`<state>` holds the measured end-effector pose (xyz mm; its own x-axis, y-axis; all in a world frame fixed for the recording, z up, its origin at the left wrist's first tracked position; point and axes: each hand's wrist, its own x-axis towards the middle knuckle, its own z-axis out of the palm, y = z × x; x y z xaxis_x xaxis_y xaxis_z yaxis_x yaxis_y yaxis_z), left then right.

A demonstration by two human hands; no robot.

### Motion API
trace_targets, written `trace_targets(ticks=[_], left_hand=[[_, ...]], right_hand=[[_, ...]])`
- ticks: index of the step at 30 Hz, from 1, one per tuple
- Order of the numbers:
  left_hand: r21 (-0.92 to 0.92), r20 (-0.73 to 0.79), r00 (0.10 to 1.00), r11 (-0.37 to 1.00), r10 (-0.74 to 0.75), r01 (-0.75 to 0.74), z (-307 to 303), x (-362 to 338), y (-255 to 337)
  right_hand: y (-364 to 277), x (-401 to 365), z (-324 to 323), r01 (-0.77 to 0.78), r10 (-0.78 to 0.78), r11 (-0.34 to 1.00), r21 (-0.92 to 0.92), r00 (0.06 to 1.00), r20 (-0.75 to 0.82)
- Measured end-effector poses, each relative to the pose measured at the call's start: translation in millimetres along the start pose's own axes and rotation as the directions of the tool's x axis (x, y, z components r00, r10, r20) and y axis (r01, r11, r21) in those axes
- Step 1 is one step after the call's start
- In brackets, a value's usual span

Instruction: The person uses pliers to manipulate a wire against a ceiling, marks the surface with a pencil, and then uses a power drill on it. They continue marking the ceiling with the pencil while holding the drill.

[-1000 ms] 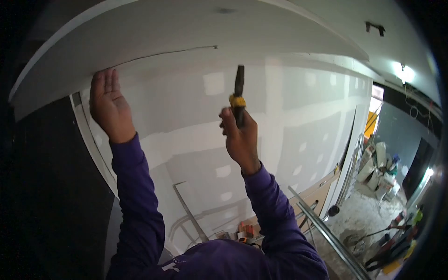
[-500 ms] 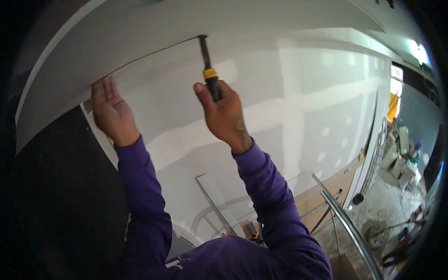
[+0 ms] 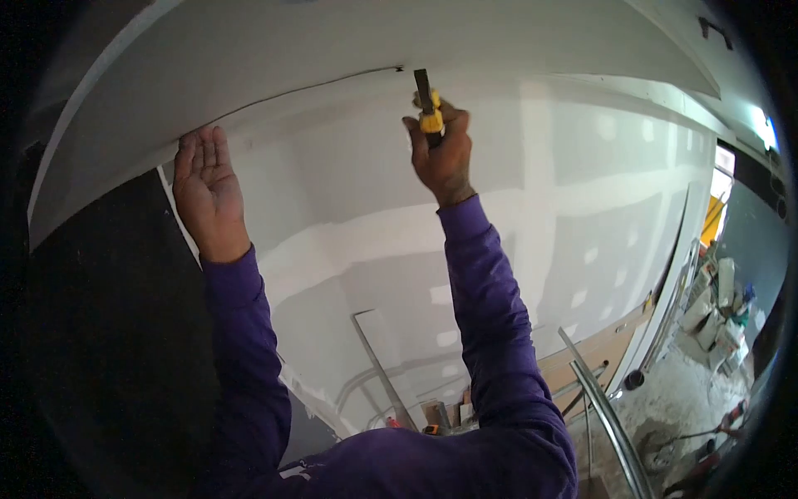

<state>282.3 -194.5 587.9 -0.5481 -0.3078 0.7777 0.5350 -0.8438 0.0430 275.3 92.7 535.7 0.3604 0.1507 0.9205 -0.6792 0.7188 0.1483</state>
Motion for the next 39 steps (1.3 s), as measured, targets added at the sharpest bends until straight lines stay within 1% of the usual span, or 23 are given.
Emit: trace_targets(ticks=[2,3,4,6,7,8,10,11,12,14,17,19,21,23,24,26,28,29,30,32,35,38,39], left_hand=[[-0.063,-0.066,0.997,0.998,-0.028,0.024,4.1,-1.9,-2.2],[-0.096,-0.099,0.995,0.995,-0.031,0.021,7.2,-1.6,-3.0],[-0.111,-0.076,0.997,0.994,-0.028,0.020,2.7,0.2,-6.5],[-0.179,-0.047,0.998,0.983,-0.034,0.025,-0.7,4.3,-10.7],[-0.211,-0.044,0.999,0.977,-0.015,0.005,-1.5,4.2,-13.0],[-0.245,-0.039,0.999,0.969,0.003,-0.013,-1.1,4.2,-15.8],[-0.270,-0.035,0.998,0.961,0.055,-0.062,-1.2,4.0,-19.4],[-0.287,-0.037,0.997,0.954,0.074,-0.082,2.8,-1.7,-19.5],[-0.307,-0.038,0.995,0.947,0.089,-0.097,5.1,-1.7,-21.0],[-0.311,-0.037,0.991,0.940,0.132,-0.137,7.8,-1.4,-21.2],[-0.303,-0.039,0.983,0.935,0.182,-0.185,10.2,-2.9,-23.3],[-0.293,-0.056,0.978,0.933,0.200,-0.207,6.4,1.0,-25.0],[-0.286,-0.042,0.978,0.936,0.203,-0.206,2.3,3.6,-23.8],[-0.305,0.011,0.982,0.936,0.188,-0.176,-5.3,6.3,-27.1],[-0.312,-0.008,0.981,0.931,0.194,-0.187,-8.2,6.1,-26.4],[-0.335,-0.028,0.983,0.925,0.182,-0.181,-6.9,8.5,-29.6],[-0.261,-0.107,0.978,0.944,0.178,-0.200,4.0,3.7,-26.3],[-0.279,-0.115,0.982,0.944,0.150,-0.177,3.2,6.6,-23.7],[-0.268,-0.106,0.983,0.947,0.152,-0.175,3.7,6.8,-24.1],[-0.241,-0.102,0.980,0.952,0.169,-0.189,2.7,5.9,-22.2],[-0.253,-0.099,0.980,0.948,0.174,-0.194,0.9,6.9,-21.6],[-0.255,-0.106,0.980,0.948,0.171,-0.193,2.7,5.5,-21.3],[-0.257,-0.113,0.979,0.947,0.168,-0.192,3.7,5.2,-20.6]], right_hand=[[12.1,9.6,5.9,-0.016,0.013,0.996,-0.085,0.999,-0.037],[19.5,9.8,13.6,-0.061,0.063,0.998,0.023,0.994,-0.087],[28.4,8.9,23.8,-0.102,0.120,0.985,0.136,0.985,-0.127],[30.9,3.2,38.5,-0.208,0.241,0.946,0.251,0.964,-0.111],[20.2,5.6,47.1,-0.209,0.256,0.910,0.358,0.963,-0.089],[20.6,5.1,51.7,-0.169,0.195,0.941,0.293,0.979,-0.064],[17.9,7.6,58.7,-0.129,0.150,0.961,0.244,0.987,-0.066],[17.6,7.4,57.3,-0.068,0.092,0.976,0.205,0.990,-0.106],[16.3,7.8,57.5,-0.041,0.063,0.983,0.177,0.990,-0.123],[11.3,8.3,60.3,-0.058,0.099,0.967,0.246,0.983,-0.156],[23.7,6.5,53.9,0.045,-0.033,0.993,0.109,0.993,-0.110],[25.9,6.7,49.2,0.034,-0.022,0.992,0.123,0.995,-0.099],[30.4,6.9,50.0,0.028,-0.014,0.989,0.143,0.996,-0.091],[38.0,2.4,50.6,0.024,-0.009,0.987,0.156,0.996,-0.093],[37.1,1.3,53.7,-0.029,0.064,0.951,0.309,0.993,-0.103],[33.1,2.9,53.7,0.009,0.018,0.983,0.181,0.989,-0.145],[33.3,5.8,53.4,0.195,-0.202,0.979,-0.062,0.968,-0.148],[40.1,3.6,58.7,0.149,-0.129,0.981,0.121,0.979,-0.158],[34.9,4.1,58.7,0.128,-0.109,0.982,0.138,0.984,-0.137],[36.2,4.3,57.4,0.142,-0.139,0.990,0.020,0.984,-0.109],[39.8,5.1,55.9,0.113,-0.103,0.990,0.080,0.987,-0.125],[40.8,6.7,58.2,0.050,-0.009,0.986,0.156,0.967,-0.255],[40.8,7.6,60.9,0.053,-0.002,0.981,0.186,0.964,-0.265]])
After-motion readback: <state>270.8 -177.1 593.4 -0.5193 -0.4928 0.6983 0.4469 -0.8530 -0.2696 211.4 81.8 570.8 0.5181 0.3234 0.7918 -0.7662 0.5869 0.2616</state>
